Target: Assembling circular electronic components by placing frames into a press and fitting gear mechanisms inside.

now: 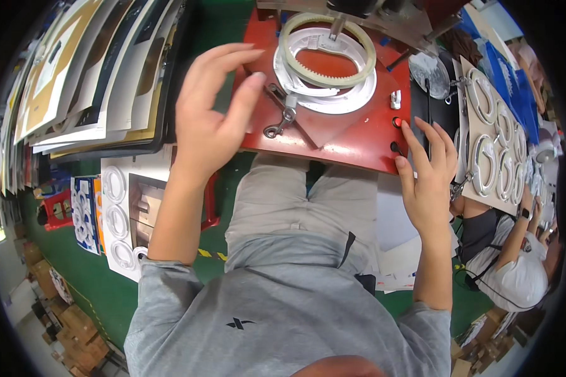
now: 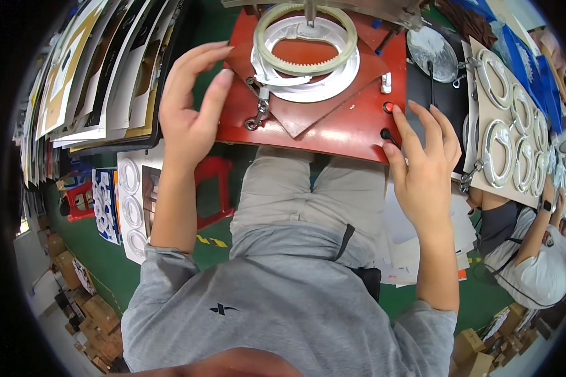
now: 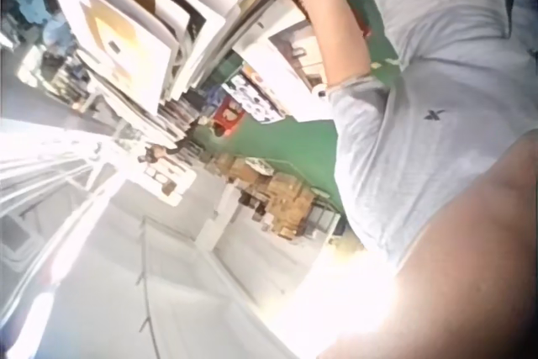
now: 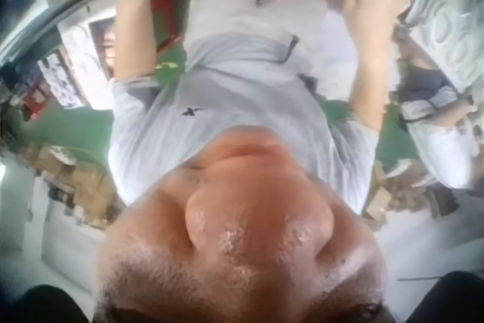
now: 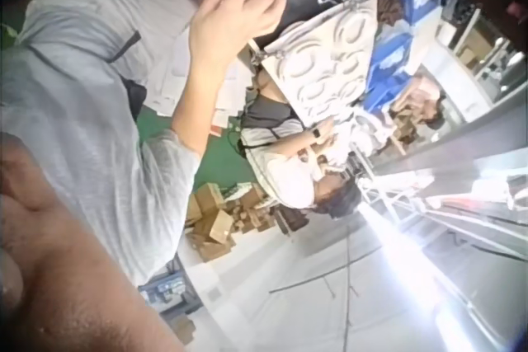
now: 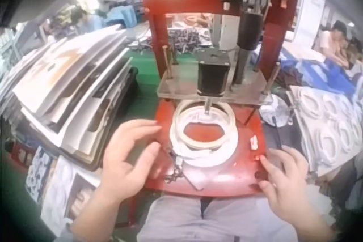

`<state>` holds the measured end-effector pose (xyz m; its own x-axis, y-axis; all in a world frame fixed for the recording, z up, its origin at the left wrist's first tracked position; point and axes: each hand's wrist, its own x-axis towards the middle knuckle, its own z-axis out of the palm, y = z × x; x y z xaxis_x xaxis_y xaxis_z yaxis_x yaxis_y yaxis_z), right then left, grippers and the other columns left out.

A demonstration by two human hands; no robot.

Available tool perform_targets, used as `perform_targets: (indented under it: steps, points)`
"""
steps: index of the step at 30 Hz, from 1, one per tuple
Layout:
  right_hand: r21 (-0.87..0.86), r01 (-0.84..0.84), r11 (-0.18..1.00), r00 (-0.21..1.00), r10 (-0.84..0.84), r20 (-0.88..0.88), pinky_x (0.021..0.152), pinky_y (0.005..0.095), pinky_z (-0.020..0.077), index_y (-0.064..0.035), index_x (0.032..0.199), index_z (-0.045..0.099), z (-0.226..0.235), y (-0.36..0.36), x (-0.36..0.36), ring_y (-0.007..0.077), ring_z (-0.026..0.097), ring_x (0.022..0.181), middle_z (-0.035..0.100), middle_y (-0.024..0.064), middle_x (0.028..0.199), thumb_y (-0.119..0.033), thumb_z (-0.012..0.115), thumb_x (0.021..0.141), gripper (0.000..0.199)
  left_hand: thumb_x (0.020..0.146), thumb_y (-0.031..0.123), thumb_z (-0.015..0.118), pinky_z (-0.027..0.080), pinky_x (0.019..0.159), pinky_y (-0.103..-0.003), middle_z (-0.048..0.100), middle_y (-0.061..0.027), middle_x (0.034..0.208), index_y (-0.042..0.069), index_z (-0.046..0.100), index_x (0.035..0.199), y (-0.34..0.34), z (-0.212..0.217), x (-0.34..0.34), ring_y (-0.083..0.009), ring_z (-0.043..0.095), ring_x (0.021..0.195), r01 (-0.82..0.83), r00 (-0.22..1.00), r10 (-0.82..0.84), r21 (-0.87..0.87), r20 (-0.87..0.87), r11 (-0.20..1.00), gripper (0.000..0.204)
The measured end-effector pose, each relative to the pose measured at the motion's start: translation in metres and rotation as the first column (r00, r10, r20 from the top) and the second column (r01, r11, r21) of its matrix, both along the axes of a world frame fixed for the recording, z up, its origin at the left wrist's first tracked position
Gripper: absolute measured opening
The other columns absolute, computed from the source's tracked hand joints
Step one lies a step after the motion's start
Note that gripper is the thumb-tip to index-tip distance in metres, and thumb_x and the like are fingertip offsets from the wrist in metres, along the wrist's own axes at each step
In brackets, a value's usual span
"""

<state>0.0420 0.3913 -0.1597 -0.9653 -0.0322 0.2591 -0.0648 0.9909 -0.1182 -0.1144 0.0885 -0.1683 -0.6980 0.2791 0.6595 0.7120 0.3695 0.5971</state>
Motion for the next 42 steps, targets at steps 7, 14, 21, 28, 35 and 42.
perform_targets:
  steps: [7, 14, 21, 28, 35, 42]
  points:
    - [0.032, -0.011, 0.999, 1.0, 0.01, 0.024, 0.116, 0.0487, 0.0298, -0.0132, 0.138, 0.068, 0.008, 0.001, -0.006, 0.0355, 0.044, 0.141, 0.058, 0.0069, 0.145, -0.022, 0.072, 0.095, 0.044, 0.093, 0.02, 0.074, 0.048, 0.104, -0.043, 0.07, -0.0162, 0.128, 0.003, 0.073, 0.122, 0.025, 0.004, -0.02, -0.0361, 0.062, 0.122, 0.01, 0.969, -0.064, -0.223, -0.239, 0.975, 0.033]
    - [0.031, -0.084, 0.996, 0.995, 0.082, 0.054, 0.115, 0.0484, 0.0329, -0.0115, 0.133, 0.07, 0.013, 0.007, -0.014, 0.0347, 0.048, 0.138, 0.059, 0.0075, 0.139, -0.018, 0.071, 0.094, 0.039, 0.097, 0.023, 0.071, 0.048, 0.107, -0.044, 0.071, -0.0196, 0.125, -0.002, 0.07, 0.124, 0.025, -0.012, -0.023, -0.0373, 0.062, 0.124, -0.032, 0.988, 0.001, -0.196, -0.155, 0.98, 0.037]
    - [-0.098, -0.111, 0.989, 0.991, 0.102, -0.087, 0.104, 0.0456, 0.0454, -0.0042, 0.129, 0.069, 0.036, -0.001, -0.029, 0.037, 0.057, 0.123, 0.06, 0.0168, 0.134, -0.01, 0.073, 0.093, 0.036, 0.099, 0.023, 0.07, 0.051, 0.1, -0.039, 0.071, -0.0183, 0.121, -0.001, 0.07, 0.124, 0.025, -0.013, -0.01, -0.034, 0.065, 0.117, -0.003, 0.99, -0.004, 0.05, 0.143, 0.999, 0.034]
    - [-0.255, -0.329, 0.909, 0.929, 0.263, -0.261, 0.097, 0.0415, 0.0511, -0.0024, 0.119, 0.071, 0.036, -0.025, -0.083, 0.0331, 0.065, 0.112, 0.067, 0.0134, 0.124, -0.002, 0.07, 0.092, 0.027, 0.081, 0.006, 0.081, 0.051, 0.085, -0.035, 0.071, -0.0092, 0.111, 0.003, 0.075, 0.104, 0.023, 0.006, 0.0, -0.0267, 0.064, 0.099, -0.019, 0.983, 0.004, -0.08, -0.182, 0.997, 0.024]
    - [-0.157, -0.451, 0.879, 0.881, 0.409, -0.237, 0.103, 0.0428, 0.0476, -0.0053, 0.115, 0.072, 0.019, -0.023, -0.108, 0.0323, 0.063, 0.12, 0.07, 0.0102, 0.12, -0.003, 0.072, 0.089, 0.027, 0.076, 0.008, 0.083, 0.046, 0.09, -0.04, 0.068, -0.0041, 0.102, 0.008, 0.074, 0.093, 0.041, 0.008, 0.009, -0.029, 0.057, 0.101, 0.055, 0.974, -0.106, -0.245, -0.199, 0.968, 0.019]
    - [-0.152, -0.499, 0.853, 0.85, 0.447, -0.279, 0.094, 0.0427, 0.0505, -0.0068, 0.108, 0.075, 0.017, -0.023, -0.112, 0.0318, 0.065, 0.11, 0.07, 0.0088, 0.108, -0.006, 0.075, 0.085, 0.023, 0.079, 0.009, 0.081, 0.044, 0.087, -0.037, 0.072, -0.0004, 0.097, 0.009, 0.074, 0.093, 0.029, 0.016, 0.015, -0.0264, 0.058, 0.096, 0.163, 0.972, -0.206, -0.297, -0.117, 0.941, 0.017]
